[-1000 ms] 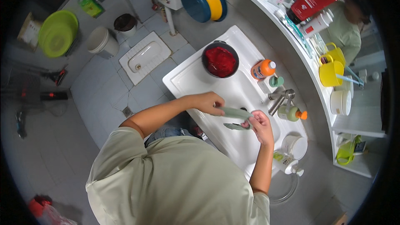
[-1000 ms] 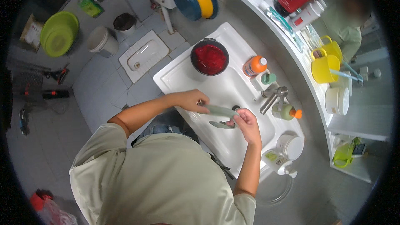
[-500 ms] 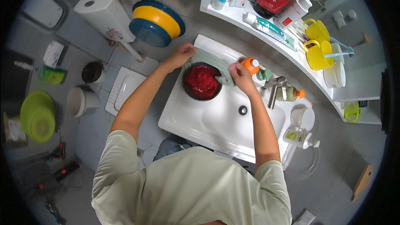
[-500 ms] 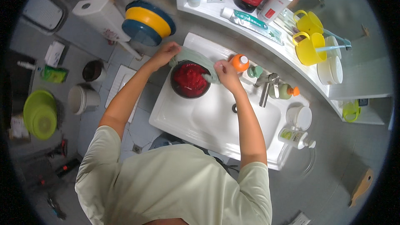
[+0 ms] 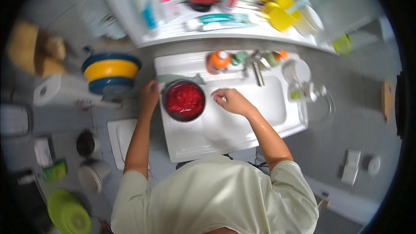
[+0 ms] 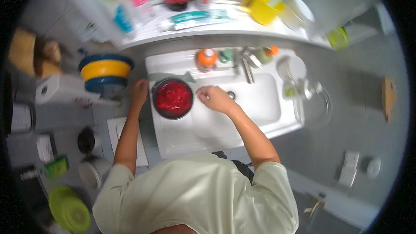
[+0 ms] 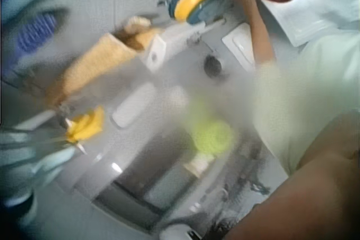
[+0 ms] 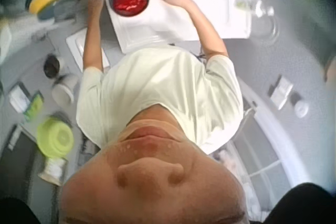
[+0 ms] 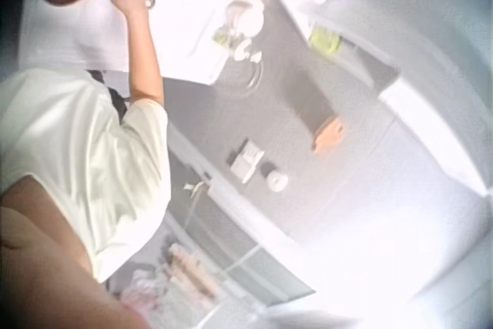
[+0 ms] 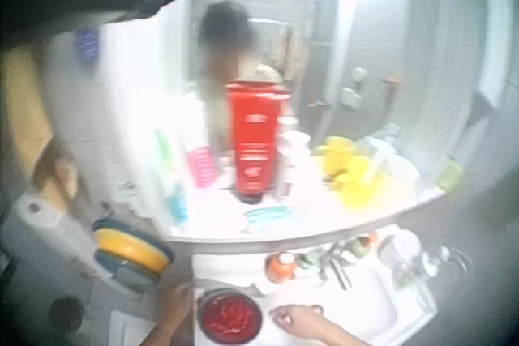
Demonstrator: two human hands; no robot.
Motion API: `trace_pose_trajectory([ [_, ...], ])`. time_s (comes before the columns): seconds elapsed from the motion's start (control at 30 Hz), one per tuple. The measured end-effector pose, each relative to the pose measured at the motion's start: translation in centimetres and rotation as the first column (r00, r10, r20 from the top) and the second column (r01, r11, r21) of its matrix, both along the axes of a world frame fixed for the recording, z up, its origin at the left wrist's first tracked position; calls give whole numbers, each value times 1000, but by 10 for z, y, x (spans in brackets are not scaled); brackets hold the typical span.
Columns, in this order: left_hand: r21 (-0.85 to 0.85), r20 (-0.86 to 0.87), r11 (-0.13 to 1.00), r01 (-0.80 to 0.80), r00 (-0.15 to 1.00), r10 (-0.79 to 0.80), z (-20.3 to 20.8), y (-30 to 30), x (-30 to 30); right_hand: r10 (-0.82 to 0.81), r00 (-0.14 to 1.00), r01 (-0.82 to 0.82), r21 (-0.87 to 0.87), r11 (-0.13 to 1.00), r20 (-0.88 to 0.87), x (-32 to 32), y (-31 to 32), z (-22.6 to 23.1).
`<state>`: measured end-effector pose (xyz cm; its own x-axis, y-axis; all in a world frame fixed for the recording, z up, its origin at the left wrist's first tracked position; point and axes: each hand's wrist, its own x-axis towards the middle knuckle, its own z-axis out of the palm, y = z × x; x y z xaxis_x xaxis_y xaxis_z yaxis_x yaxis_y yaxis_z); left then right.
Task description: The person removes a sink drain stopper, cleans it under running water, and scrubs it with a cloth over a bucket. They then rinse the stopper again and reinstall it into the sink drain.
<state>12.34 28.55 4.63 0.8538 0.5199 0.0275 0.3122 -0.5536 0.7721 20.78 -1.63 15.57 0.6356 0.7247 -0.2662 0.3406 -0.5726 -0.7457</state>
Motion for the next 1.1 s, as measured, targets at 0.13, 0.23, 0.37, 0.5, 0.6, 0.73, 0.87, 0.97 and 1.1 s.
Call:
trace_pose_trajectory([
  [0.13, -385, 247, 921, 59, 968, 41, 38, -31, -36, -110, 905, 183, 141, 973, -412, -48, -92, -2],
  [0.23, -435, 378, 887, 152, 925, 27, 71, -81, -51, 217, 624, -82, -214, 973, 751, -89, -165, -37],
  [0.37, -238, 337, 876, 419, 882, -330, 94, -145, -59, -657, 754, 657, -35, 753, 5, -154, -217, 7],
  [0.5, -155, 288, 772, 616, 776, -562, 97, -217, -65, -772, 434, 900, -179, 398, 465, -251, -327, -3],
  [0.6, 106, 64, 616, 780, 613, -787, 104, -255, -85, -644, -78, 997, 59, -51, 761, -325, -429, 23],
  [0.73, 75, -286, 474, 877, 475, -833, 98, -315, -121, -157, -260, 916, 191, -353, 953, -416, -577, 61],
  [0.87, -40, -372, 380, 924, 339, -864, 96, -374, -166, -543, 164, 865, -385, -323, 824, -474, -687, 40],
  [0.97, -107, -390, 394, 913, 326, -861, 108, -403, -195, -616, 108, 921, -312, -234, 780, -462, -687, 30],
  [1.1, -62, -453, 364, 929, 298, -840, 109, -425, -220, -683, -238, 958, 52, -281, 691, -464, -688, -16],
])
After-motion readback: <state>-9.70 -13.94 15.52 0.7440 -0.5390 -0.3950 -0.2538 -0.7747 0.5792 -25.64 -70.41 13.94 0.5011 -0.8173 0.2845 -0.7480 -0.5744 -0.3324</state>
